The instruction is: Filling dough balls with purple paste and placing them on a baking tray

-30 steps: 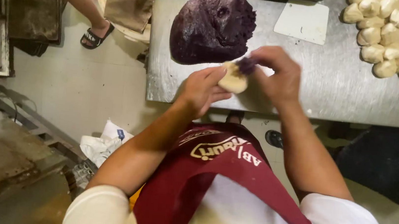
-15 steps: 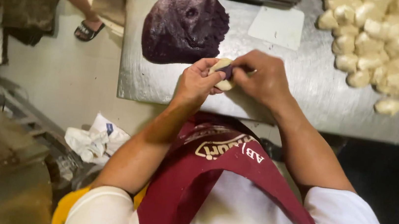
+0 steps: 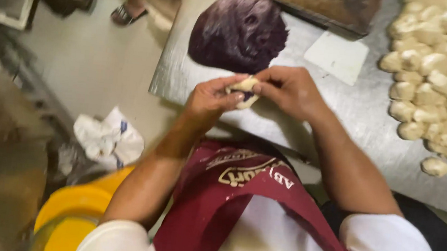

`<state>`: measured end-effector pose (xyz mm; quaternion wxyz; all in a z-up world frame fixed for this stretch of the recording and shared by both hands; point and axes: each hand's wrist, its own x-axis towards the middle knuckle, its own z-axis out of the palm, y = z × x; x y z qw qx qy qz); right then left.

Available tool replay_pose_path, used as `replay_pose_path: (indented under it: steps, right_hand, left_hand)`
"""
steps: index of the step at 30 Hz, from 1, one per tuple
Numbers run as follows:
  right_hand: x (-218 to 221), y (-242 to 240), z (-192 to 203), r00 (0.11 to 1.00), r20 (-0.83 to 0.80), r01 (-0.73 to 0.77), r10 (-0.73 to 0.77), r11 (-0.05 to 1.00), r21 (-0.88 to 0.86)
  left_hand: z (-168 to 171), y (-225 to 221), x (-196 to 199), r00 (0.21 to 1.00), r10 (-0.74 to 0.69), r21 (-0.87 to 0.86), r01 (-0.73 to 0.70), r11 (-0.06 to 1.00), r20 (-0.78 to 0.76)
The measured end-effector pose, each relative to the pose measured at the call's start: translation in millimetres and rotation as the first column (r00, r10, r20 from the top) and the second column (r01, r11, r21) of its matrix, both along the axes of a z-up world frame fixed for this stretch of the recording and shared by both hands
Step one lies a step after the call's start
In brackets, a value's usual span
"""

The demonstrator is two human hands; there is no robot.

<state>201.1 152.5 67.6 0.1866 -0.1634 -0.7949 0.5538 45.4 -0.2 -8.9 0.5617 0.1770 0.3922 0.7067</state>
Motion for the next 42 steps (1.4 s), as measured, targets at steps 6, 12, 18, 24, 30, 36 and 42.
replay_pose_path:
  steps: [6,12,18,24,30,36,42]
  right_hand:
    - [20.2,-28.4,1.0,0.996,-0.040,0.094,-0.086,0.940,0.329]
    - [79.9,-32.3,-70.6,0.899,0.017,0.432,-0.438,0.892,0.131]
    - [99.2,-26.3,-83.0,0.850,0.062,0.457,-0.523,0.792,0.404]
    - [85.7,-12.8,-77.4,0.930,0.061,0.333,-0.363,0.899,0.285]
    - [85.3,3.6,-81.3,0.955,0.126,0.219,-0.270,0.923,0.315]
    - [89.0,8.7,-77.0,0.967,0.170,0.126,-0.189,0.938,0.324]
    - [84.0,22.5,-44.0,0.922,0.355,0.025,-0.153,0.940,0.341]
  left_hand:
    - [5.1,16.4,8.8,1.000,-0.004,-0.158,-0.001,0.987,-0.030]
    - [-3.8,30.3,27.1,0.608,-0.177,-0.062,0.205,0.977,-0.774]
    - [-52.6,63.3,75.1,0.311,0.015,0.017,0.005,1.000,-0.950]
    - [-18.4,54.1,66.2,0.178,-0.095,-0.093,0.017,0.996,-0.980]
    - [-23.9,56.7,77.5,0.131,-0.059,-0.056,0.027,0.998,-0.990]
    - [-36.9,64.5,73.1,-0.003,-0.051,-0.050,-0.093,0.994,-0.999]
    - [-3.4,35.7,61.5,0.284,-0.122,-0.124,0.011,0.992,-0.951]
